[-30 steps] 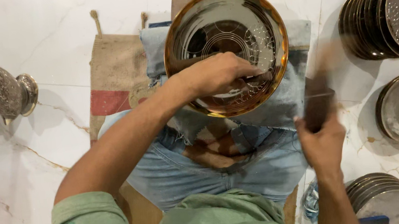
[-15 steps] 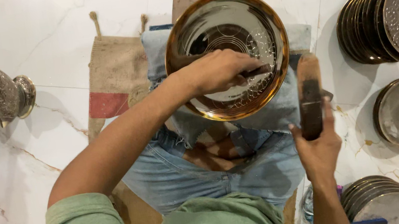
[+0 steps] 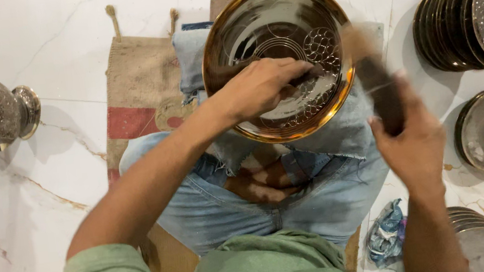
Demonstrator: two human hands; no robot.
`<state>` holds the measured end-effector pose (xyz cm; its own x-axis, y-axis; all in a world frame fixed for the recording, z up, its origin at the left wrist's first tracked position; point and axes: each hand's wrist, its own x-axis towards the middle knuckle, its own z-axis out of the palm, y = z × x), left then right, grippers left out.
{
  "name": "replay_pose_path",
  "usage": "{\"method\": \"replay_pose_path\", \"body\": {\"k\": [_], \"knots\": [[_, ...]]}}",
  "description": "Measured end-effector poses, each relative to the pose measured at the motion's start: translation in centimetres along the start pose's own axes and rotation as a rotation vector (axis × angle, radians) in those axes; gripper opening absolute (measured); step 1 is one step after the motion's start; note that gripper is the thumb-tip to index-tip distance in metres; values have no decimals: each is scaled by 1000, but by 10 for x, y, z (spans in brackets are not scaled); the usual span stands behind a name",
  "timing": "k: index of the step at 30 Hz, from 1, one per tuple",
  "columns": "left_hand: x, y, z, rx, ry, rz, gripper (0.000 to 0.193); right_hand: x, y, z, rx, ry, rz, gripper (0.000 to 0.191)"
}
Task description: The person sits cross-legged on the floor with a large brass plate resting on a cloth on their lap. They hold a small punch against the plate's engraved pattern and repeatedly strike it with a wooden mallet, repositioning the punch around the decorative design to hammer the pattern into the metal.
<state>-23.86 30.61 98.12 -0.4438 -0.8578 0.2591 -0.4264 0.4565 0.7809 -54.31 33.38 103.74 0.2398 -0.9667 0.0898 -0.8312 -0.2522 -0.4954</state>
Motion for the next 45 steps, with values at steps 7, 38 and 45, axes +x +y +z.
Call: {"method": "replay_pose_path", "body": {"k": [7,38,45], "knots": [[-33,23,27,-42,453,-202,42,64,-80,-56,-33,-77,-359,73],[-22,27,31,7,301,-139,40,41,-37,-51,-198,-104,-306,78],[0,9,12,-4,-73,-68,40,-16,27,-2,-76,-15,-94,79]]}}
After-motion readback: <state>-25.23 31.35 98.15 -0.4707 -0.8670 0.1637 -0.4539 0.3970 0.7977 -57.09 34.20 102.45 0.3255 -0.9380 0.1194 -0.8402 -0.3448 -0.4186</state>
